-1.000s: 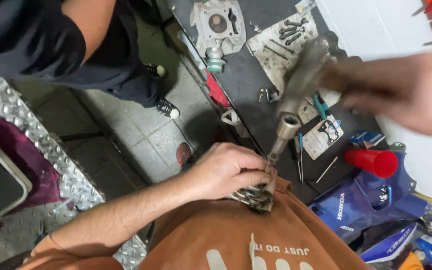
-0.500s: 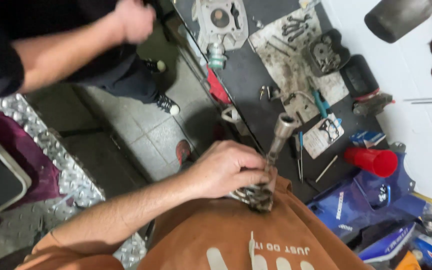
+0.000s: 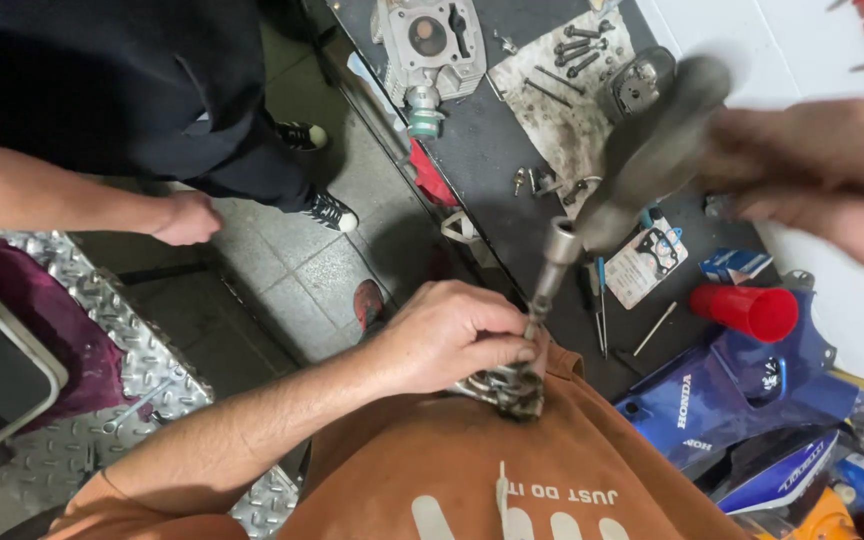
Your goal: The person handles a small metallic engine component, taps it with a hammer, and inserts a pin. They then scrape the surface of a larger engine casing with a metal file. A second person assists by handing over a pin.
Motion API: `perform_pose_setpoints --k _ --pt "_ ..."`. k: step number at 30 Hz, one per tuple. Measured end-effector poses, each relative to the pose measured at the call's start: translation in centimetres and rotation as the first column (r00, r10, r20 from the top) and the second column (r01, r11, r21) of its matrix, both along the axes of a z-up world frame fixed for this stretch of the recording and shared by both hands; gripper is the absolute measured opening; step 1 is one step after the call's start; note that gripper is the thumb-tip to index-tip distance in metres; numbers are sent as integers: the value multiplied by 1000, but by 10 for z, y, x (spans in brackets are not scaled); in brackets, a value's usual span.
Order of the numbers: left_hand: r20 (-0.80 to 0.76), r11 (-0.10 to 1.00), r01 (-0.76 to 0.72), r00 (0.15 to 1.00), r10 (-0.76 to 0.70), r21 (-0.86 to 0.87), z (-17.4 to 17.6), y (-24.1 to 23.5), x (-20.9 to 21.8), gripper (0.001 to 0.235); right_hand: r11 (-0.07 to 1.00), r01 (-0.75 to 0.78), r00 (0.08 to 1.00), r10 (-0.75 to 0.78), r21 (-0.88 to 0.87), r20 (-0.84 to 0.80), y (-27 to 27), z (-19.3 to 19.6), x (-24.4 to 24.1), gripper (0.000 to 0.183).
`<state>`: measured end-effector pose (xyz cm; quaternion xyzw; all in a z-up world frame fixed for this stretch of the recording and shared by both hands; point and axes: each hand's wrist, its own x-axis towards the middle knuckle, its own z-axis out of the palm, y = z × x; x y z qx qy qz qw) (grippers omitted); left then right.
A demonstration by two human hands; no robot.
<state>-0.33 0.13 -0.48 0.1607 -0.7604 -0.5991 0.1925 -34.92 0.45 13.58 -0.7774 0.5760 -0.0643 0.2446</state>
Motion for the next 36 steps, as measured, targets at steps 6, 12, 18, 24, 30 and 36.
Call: perform_pose_setpoints --k 6,12,18,24,30,36 --pt "44 967 -77 997 68 242 -21 -4 2 17 779 620 735 -619 97 278 69 -70 -63 43" --pt "-9 759 -111 988 153 641 -88 -7 -5 19 726 374 672 -641 578 370 108 -159 38 44" --pt "53 699 -206 971 234 684 -109 -6 -9 19 683 248 540 -686 688 487 123 -162 98 40" --pt "86 692 -231 967 238 684 -103 0 -9 20 584 253 458 -774 771 436 116 -151 117 52" --pt "113 718 -236 970 216 655 -92 2 -7 20 594 246 467 -765 766 444 127 -156 115 56" --pt "34 744 -159 983 181 649 -83 12 -4 20 707 393 586 -685 588 433 137 -170 88 42"
